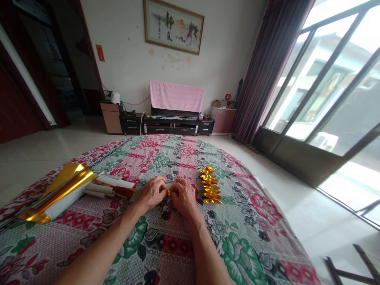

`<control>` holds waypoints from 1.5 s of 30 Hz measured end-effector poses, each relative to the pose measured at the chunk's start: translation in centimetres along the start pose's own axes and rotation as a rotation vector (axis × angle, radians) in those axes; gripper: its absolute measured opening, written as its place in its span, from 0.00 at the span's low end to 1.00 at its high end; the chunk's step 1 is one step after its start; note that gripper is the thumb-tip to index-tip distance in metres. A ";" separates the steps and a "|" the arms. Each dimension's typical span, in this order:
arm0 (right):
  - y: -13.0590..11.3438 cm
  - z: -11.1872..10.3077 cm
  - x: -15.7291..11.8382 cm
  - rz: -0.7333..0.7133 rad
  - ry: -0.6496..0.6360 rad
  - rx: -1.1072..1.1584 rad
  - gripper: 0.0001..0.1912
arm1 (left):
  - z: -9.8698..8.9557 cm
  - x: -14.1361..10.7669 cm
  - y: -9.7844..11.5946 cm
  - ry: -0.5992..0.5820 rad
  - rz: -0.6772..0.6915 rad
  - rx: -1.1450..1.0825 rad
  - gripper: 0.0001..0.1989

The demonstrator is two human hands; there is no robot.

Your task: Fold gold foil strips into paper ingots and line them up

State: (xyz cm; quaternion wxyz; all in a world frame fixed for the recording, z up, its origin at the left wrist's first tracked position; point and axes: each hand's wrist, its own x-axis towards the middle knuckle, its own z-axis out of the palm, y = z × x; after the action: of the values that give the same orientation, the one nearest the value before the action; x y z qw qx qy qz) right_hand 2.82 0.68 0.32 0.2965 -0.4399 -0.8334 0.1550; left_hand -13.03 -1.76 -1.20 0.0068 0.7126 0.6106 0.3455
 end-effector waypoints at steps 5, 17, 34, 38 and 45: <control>-0.3 -0.1 -0.1 -0.011 -0.021 -0.031 0.09 | 0.0 0.1 0.0 -0.005 0.014 0.007 0.03; -0.9 0.2 0.0 0.048 0.009 -0.093 0.07 | 0.0 0.2 -0.4 0.005 -0.009 -0.115 0.08; -1.1 0.1 0.0 -0.018 0.013 -0.084 0.15 | -2.1 -0.7 1.4 -0.044 0.015 0.009 0.06; -1.1 0.0 0.0 -0.061 -0.009 -0.098 0.12 | -2.0 -0.8 1.4 -0.088 0.015 0.054 0.07; -1.0 -0.2 0.4 0.021 0.001 -0.126 0.13 | -2.1 -0.3 1.7 -0.068 -0.014 0.065 0.08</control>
State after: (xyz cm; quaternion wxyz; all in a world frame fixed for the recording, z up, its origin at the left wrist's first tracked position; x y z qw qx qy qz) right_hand 2.12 0.50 1.11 0.2673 -0.4664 -0.8367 0.1051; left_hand -12.58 -3.38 1.00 0.0068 0.7196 0.6257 0.3010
